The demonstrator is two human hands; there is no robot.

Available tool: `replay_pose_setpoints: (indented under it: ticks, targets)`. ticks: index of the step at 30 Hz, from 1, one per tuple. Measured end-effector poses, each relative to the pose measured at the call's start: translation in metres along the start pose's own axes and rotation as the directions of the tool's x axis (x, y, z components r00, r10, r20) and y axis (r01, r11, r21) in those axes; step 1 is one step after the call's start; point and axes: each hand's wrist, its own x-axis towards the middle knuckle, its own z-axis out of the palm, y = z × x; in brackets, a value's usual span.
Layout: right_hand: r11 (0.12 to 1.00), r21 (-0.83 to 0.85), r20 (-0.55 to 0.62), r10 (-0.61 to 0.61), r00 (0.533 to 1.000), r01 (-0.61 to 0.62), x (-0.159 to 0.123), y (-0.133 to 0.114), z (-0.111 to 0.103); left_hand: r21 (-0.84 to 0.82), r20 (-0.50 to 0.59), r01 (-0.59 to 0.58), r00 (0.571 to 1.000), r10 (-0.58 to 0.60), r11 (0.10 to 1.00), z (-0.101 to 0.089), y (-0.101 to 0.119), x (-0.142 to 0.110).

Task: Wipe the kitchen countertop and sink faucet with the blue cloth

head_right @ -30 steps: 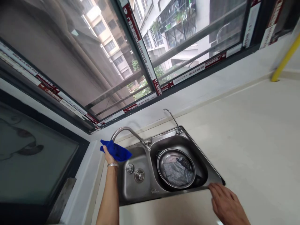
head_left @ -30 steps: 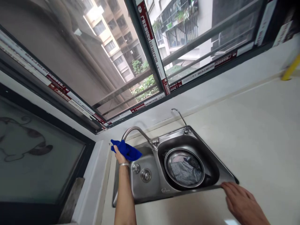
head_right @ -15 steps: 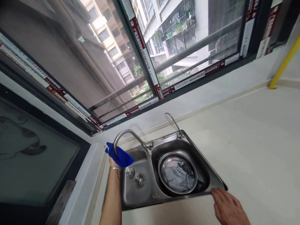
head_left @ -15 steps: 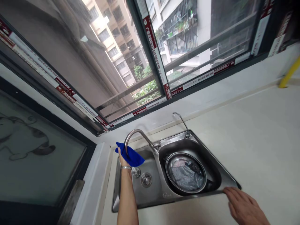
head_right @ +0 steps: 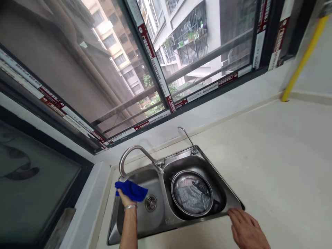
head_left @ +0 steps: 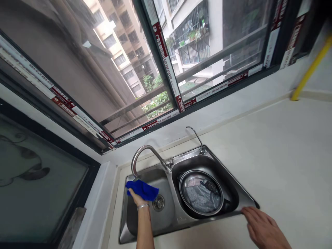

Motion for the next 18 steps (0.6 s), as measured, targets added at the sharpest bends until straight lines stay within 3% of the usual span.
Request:
replay_pose_setpoints:
  ticks: [3, 5, 6, 8, 9, 10, 12, 14, 16, 18]
  targets:
    - [1.0, 0.01, 0.003, 0.007, 1.0, -0.007, -0.001, 0.001, 0.001, -0.092, -0.215, -0.025, 0.977, 0.005, 0.995, -0.016, 0.028, 0.013]
    - [1.0, 0.012, 0.04, 0.025, 0.999, -0.025, -0.002, 0.001, 0.0, -0.103, -0.332, -0.135, 0.939, 0.094, 0.985, -0.023, 0.059, 0.022]
    - [0.999, 0.012, 0.061, 0.034, 0.998, -0.035, -0.002, 0.0, 0.0, -0.073, -0.417, -0.261, 0.885, 0.208, 0.963, -0.024, 0.075, 0.026]
    - [0.999, 0.014, 0.092, 0.051, 0.994, -0.052, -0.003, -0.001, 0.0, 0.122, -0.489, -0.486, 0.73, 0.478, 0.866, -0.019, 0.104, 0.029]
    - [0.998, 0.018, 0.098, 0.058, 0.994, -0.06, -0.004, -0.001, 0.0, 0.218, -0.444, -0.549, 0.681, 0.583, 0.807, -0.014, 0.115, 0.029]
    - [0.998, 0.025, 0.101, 0.063, 0.993, -0.066, -0.004, -0.001, 0.0, 0.297, -0.345, -0.596, 0.661, 0.666, 0.746, -0.008, 0.124, 0.028]
    - [0.996, 0.038, 0.107, 0.075, 0.991, -0.079, -0.005, -0.001, 0.001, 0.388, -0.024, -0.701, 0.642, 0.767, 0.599, 0.006, 0.135, 0.026]
    - [0.995, 0.041, 0.11, 0.08, 0.991, -0.085, -0.004, -0.002, 0.0, 0.419, 0.272, -0.791, 0.578, 0.769, 0.446, 0.017, 0.141, 0.024]
    - [0.996, 0.031, 0.112, 0.081, 0.99, -0.085, -0.001, -0.003, -0.002, 0.448, 0.413, -0.822, 0.538, 0.735, 0.35, 0.023, 0.147, 0.026]
    - [0.995, 0.026, 0.117, 0.09, 0.989, -0.093, 0.002, -0.005, -0.005, 0.483, 0.465, -0.816, 0.547, 0.696, 0.318, 0.024, 0.156, 0.031]
